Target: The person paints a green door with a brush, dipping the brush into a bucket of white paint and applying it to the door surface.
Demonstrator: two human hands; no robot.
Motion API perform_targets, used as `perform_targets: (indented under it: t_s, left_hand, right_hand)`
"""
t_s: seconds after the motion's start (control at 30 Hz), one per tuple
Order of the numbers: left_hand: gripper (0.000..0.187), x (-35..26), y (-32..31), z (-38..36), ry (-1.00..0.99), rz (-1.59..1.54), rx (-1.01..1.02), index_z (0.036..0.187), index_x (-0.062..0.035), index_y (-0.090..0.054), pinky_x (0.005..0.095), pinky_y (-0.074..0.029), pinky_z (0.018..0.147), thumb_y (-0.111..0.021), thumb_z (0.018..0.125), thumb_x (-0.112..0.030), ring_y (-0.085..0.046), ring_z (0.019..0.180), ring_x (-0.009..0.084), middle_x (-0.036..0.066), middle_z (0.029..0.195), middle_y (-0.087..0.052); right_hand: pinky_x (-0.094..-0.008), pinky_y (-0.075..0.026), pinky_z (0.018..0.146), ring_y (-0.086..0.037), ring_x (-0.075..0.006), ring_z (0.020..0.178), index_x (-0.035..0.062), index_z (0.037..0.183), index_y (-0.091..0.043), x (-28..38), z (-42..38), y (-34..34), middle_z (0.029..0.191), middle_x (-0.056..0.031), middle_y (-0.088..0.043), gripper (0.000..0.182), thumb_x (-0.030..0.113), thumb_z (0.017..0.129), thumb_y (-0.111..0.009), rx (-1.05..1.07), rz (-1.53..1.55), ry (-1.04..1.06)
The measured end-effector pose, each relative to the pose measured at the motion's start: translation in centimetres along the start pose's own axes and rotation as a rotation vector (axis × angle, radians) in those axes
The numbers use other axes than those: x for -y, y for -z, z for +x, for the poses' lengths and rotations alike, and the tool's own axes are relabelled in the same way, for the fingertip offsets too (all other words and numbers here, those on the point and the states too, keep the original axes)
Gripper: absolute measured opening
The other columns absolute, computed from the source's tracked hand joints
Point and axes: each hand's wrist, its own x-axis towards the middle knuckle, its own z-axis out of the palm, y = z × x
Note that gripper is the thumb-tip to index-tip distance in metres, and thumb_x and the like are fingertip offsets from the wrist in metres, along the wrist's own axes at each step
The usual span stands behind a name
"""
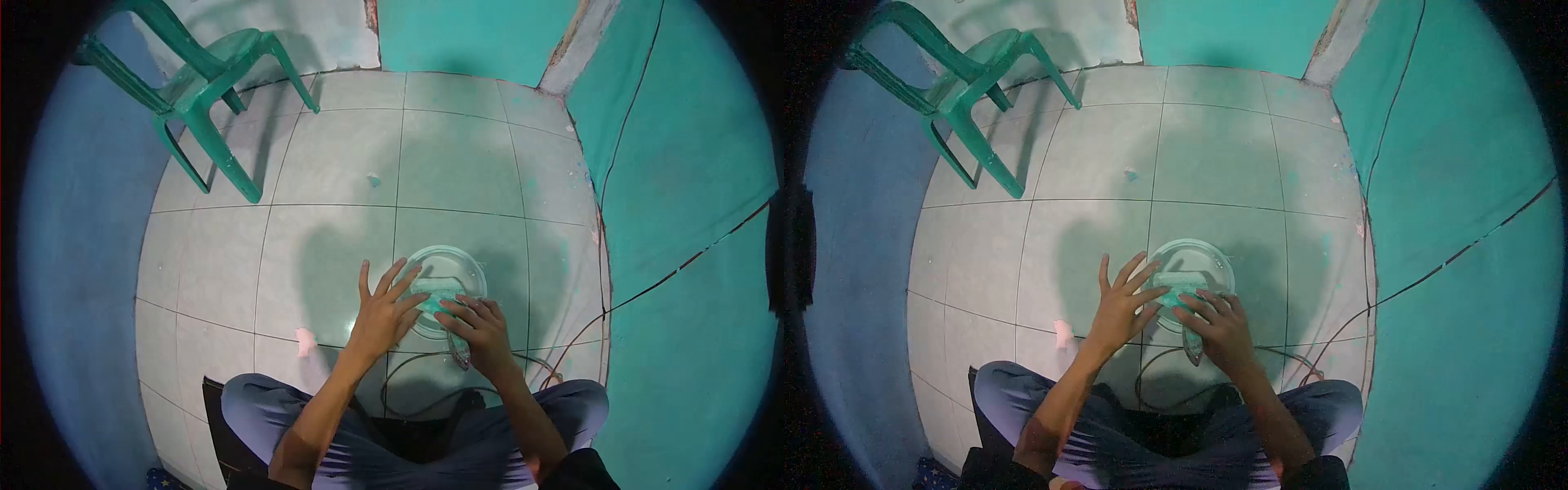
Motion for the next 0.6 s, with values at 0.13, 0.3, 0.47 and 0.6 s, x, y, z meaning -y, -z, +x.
perform_targets:
  t_s: [0.13,0.3,0.47,0.6]
  left_hand:
    - [0.025,0.0,-0.2,-0.1,-0.049,0.069,-0.050,0.112,-0.0197,-0.078,0.0705,-0.005,0.122,-0.074,0.087,-0.023,-0.040,0.148,0.0253,-0.002,0.135,-0.065]
    - [0.025,-0.8,-0.6,-0.4,-0.077,0.054,-0.017,0.111,-0.0189,-0.079,0.0709,-0.006,0.121,-0.075,0.086,-0.021,-0.037,0.149,0.0268,-0.001,0.141,-0.061]
    - [0.078,-0.1,-1.3,-0.6,0.114,-0.032,0.041,0.145,-0.0203,-0.055,0.0634,-0.006,0.125,-0.087,0.074,-0.027,-0.023,0.155,0.0349,0.016,0.165,-0.030]
    - [0.124,1.4,-1.4,-1.3,0.236,0.019,0.200,0.164,-0.0189,-0.025,0.0613,-0.005,0.125,-0.094,0.063,-0.039,-0.013,0.157,0.0383,0.022,0.169,-0.016]
  right_hand:
    - [-0.0470,-0.047,0.102,-0.061,-0.0254,0.125,0.0212,0.127,-0.068,0.5,0.3,0.2,0.133,0.0001,-0.067,0.051,0.006,0.079,-0.074,-0.023,0.080,-0.010]
    - [-0.0449,-0.048,0.101,-0.061,-0.0266,0.124,0.0177,0.130,-0.067,0.1,0.0,-0.3,0.132,-0.0010,-0.067,0.054,0.006,0.078,-0.073,-0.032,0.188,-0.069]
    - [-0.0447,-0.049,0.101,-0.061,-0.0274,0.123,0.0156,0.130,-0.067,-0.3,-0.3,-0.6,0.132,-0.0025,-0.067,0.052,0.007,0.079,-0.073,-0.034,0.102,-0.038]
    - [-0.0450,-0.049,0.101,-0.061,-0.0286,0.121,0.0152,0.127,-0.069,-0.6,-0.9,-1.8,0.128,-0.0035,-0.069,0.051,0.009,0.077,-0.075,-0.014,0.112,-0.063]
